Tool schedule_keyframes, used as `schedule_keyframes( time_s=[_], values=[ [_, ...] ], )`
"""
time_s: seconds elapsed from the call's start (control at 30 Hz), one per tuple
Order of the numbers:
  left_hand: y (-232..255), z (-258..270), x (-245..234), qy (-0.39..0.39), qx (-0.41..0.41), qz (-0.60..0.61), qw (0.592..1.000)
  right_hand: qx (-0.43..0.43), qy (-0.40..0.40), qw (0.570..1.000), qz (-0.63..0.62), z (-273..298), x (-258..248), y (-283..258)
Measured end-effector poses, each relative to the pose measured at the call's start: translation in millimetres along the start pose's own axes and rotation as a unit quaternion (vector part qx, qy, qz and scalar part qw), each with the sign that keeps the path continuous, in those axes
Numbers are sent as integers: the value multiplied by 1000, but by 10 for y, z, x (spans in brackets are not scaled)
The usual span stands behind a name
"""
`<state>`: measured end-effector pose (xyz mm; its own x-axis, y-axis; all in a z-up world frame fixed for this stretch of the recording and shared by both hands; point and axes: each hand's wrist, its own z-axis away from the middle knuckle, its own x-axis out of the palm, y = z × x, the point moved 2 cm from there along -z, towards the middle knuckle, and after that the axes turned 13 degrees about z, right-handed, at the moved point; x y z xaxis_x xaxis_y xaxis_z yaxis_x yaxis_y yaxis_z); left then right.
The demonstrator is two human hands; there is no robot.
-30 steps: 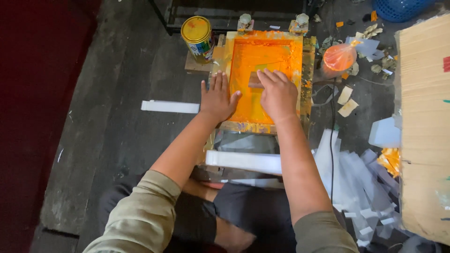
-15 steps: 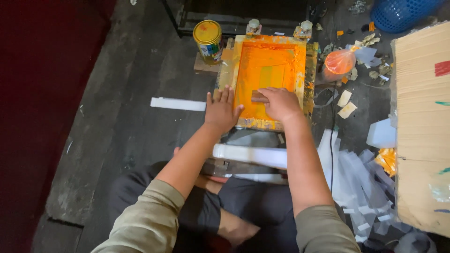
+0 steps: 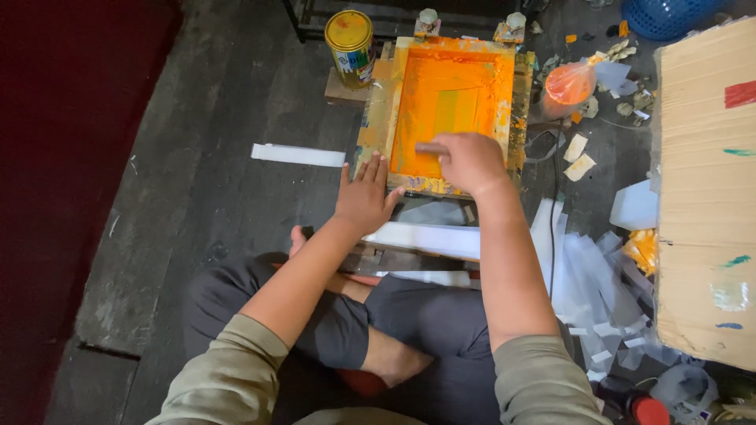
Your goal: The person sits on the floor and handles a white strip of material, placing it on a wooden frame. They use a squeegee to spread orange ink across the screen, then remove the strip and place it on the floor.
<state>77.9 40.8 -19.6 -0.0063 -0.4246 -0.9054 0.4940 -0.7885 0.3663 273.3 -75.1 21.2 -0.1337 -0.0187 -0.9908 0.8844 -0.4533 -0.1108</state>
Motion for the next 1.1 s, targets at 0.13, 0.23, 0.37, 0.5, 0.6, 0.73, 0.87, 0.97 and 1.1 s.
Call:
schedule_keyframes(
  time_s=[0.13, 0.23, 0.37, 0.5, 0.6, 0.73, 0.87, 0.97, 1.1],
  values=[
    [-47, -217, -59, 5, 7, 4, 1000, -29, 133, 990, 20, -221, 130, 64],
    [-87, -456, -65, 19, 6, 11, 1000, -7, 253, 962, 102, -425, 303, 162],
    [-131, -818, -114, 22, 1, -5, 1000, 26, 266, 959, 92, -531, 409, 176],
    [-148, -1051, -138, 25, -14, 15, 999, 29, 129, 989, 70, -655, 828, 321],
    [-138, -1063, -122, 35, -21, 9, 999, 23, 96, 994, 47, -624, 695, 291],
    [-194, -976, -116, 37, -10, 15, 999, 5, 74, 997, 29, -586, 595, 303],
    [-157, -735, -88, -9, -29, -35, 999, -18, -18, 1000, -8, -369, 293, 174],
    [-113, -446, -23, -10, -25, -28, 999, 2, -78, 996, -31, -149, 78, 22],
    [14, -57, -29, -16, -37, -17, 999, 3, -188, 978, -87, 155, -275, -184]
  ],
)
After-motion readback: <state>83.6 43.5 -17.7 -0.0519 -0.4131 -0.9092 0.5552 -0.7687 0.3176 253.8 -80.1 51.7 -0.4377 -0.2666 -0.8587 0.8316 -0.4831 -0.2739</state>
